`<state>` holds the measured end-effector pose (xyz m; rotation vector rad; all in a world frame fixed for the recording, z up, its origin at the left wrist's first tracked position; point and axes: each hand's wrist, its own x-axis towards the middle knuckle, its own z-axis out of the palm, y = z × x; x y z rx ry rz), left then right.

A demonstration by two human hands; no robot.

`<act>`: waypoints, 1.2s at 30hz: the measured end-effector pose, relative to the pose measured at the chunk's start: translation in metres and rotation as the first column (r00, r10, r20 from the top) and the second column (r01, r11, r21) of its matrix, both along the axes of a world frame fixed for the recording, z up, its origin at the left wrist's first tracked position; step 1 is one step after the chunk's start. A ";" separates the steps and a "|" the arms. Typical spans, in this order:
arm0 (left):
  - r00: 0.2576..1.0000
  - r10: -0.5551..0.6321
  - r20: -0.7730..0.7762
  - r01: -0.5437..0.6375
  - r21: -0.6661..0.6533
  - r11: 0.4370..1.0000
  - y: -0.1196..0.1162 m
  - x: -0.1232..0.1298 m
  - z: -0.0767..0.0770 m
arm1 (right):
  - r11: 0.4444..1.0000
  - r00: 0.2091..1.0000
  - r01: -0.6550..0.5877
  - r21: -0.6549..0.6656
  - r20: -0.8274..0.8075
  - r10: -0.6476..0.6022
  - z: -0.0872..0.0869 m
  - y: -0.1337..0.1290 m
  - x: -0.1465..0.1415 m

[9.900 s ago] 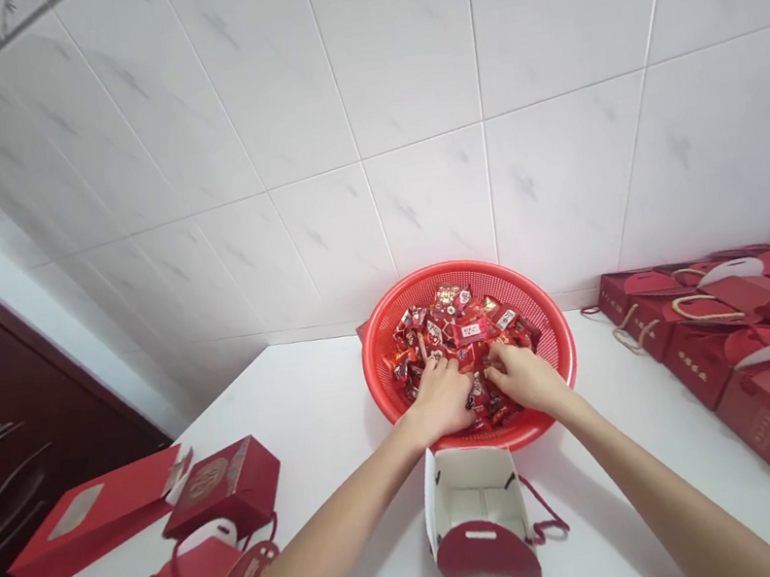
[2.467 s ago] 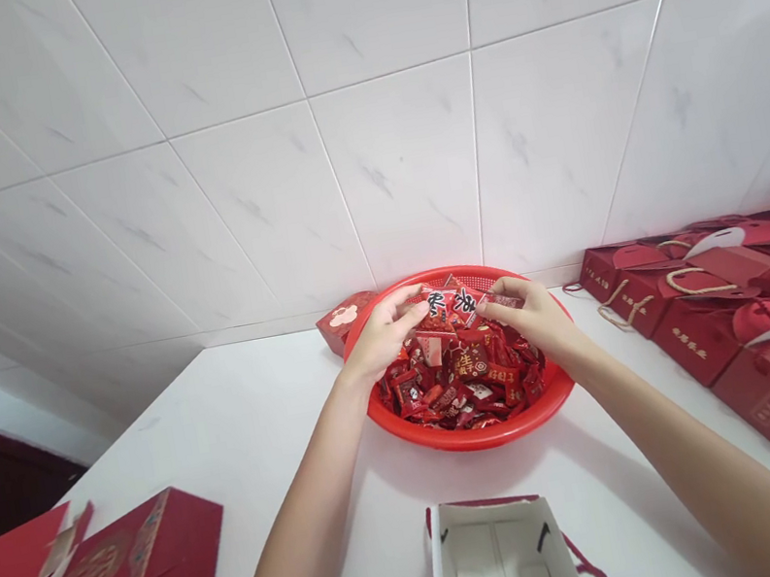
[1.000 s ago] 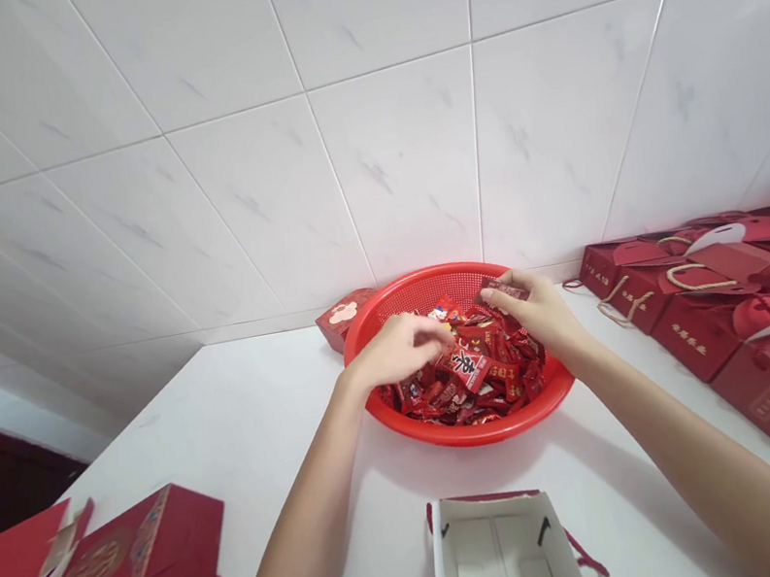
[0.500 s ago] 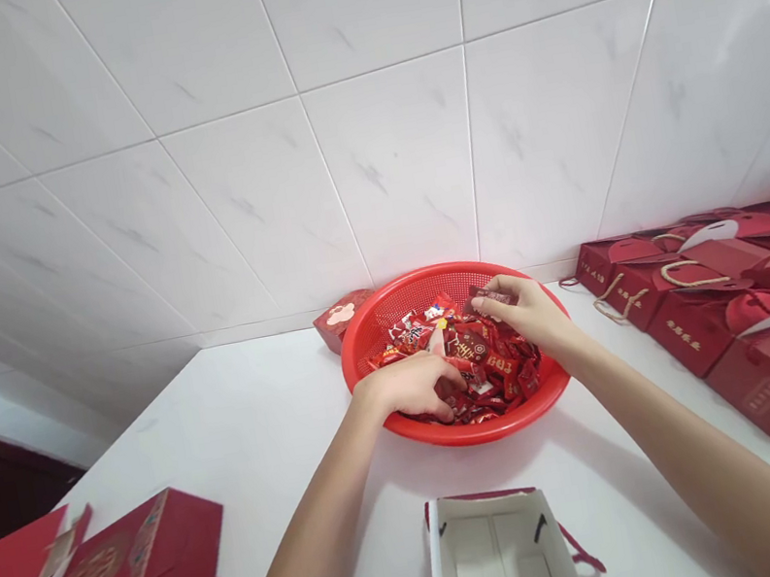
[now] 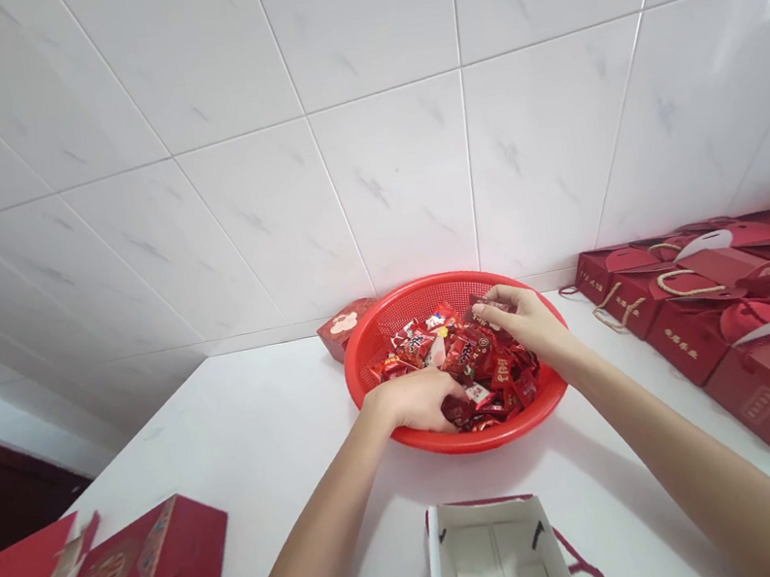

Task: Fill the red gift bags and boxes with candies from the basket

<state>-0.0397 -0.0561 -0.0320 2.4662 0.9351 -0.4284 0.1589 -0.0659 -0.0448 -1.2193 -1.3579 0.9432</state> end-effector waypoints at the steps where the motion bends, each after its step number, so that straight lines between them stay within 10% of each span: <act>1: 1.000 -0.015 -0.016 0.015 0.001 1.000 0.001 0.002 -0.001 | 1.000 1.000 -0.003 0.004 -0.003 0.003 0.000 0.000 0.000; 22: 0.988 -0.029 -0.152 0.038 0.053 0.998 -0.010 0.027 0.004 | 0.999 0.986 -0.021 0.038 -0.167 0.027 0.006 -0.007 0.003; 31: 0.969 0.164 0.183 -0.166 -0.005 0.986 -0.008 0.011 0.001 | 0.998 0.914 -0.064 -0.016 -0.402 0.052 -0.001 0.004 0.008; 36: 0.707 0.345 0.617 -0.308 -0.170 0.936 -0.006 0.006 0.000 | 0.994 0.891 -0.091 -0.055 -0.451 0.057 0.000 0.002 0.009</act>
